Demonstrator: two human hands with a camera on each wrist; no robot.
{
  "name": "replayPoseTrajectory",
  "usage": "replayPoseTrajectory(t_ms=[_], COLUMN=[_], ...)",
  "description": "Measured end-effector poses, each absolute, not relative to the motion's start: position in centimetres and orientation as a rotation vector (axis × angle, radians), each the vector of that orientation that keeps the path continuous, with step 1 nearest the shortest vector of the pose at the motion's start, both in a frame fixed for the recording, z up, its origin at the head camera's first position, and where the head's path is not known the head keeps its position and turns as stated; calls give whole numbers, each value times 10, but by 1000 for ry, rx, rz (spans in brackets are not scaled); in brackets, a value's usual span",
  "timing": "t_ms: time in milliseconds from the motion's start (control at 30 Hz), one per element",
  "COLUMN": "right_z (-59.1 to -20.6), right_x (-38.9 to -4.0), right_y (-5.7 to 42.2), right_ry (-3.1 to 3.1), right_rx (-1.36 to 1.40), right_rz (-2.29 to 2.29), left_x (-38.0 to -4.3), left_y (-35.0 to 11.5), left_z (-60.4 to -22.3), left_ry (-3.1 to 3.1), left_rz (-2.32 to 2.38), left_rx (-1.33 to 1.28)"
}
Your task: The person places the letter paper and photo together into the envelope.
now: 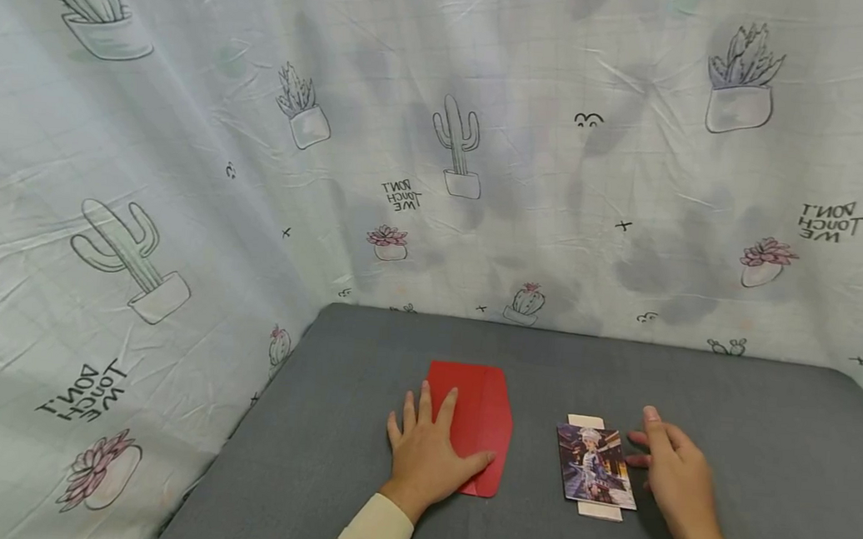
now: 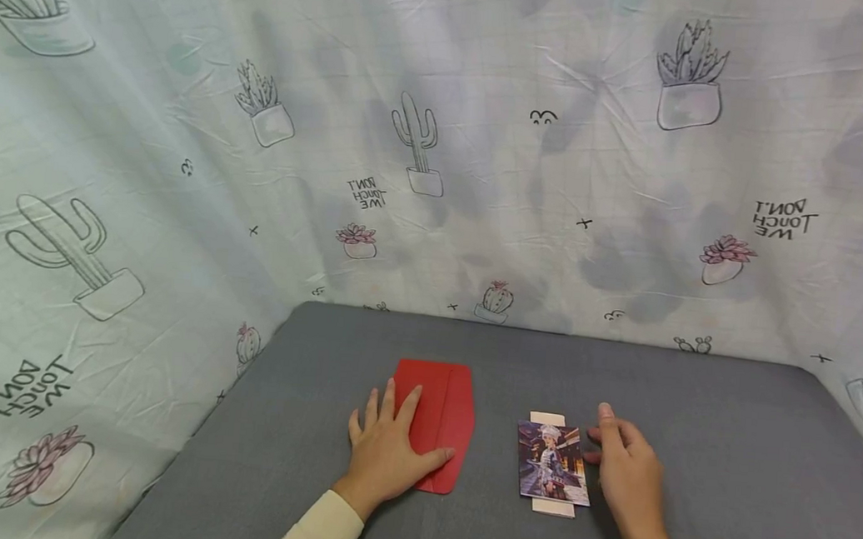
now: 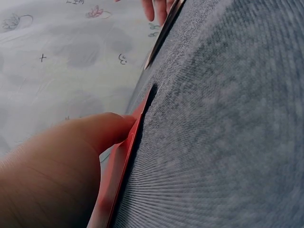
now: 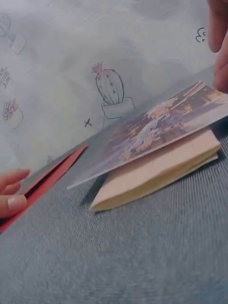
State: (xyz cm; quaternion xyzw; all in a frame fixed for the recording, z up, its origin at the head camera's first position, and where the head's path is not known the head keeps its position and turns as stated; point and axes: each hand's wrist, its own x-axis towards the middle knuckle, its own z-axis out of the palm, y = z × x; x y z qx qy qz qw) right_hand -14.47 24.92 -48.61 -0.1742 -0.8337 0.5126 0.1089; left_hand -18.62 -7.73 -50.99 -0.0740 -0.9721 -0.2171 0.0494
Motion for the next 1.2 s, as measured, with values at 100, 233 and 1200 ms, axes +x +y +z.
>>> replayPoseTrajectory(t_ms=[100,233,1200], right_z=[-485,-482,-488], right_x=[-145,-145,-151], right_y=[251,252,258], right_ry=[-2457,-2466,-2534], right_rx=[-554,-592,-371], right_rz=[1569,1640,1916], left_x=[-186,-187,-186], left_y=[-78,-78,-80], left_z=[-510,-510,-511], left_ry=[-2970,-2972,-2957], left_rz=[-702,-735,-802], left_rx=[-223,-235,-277])
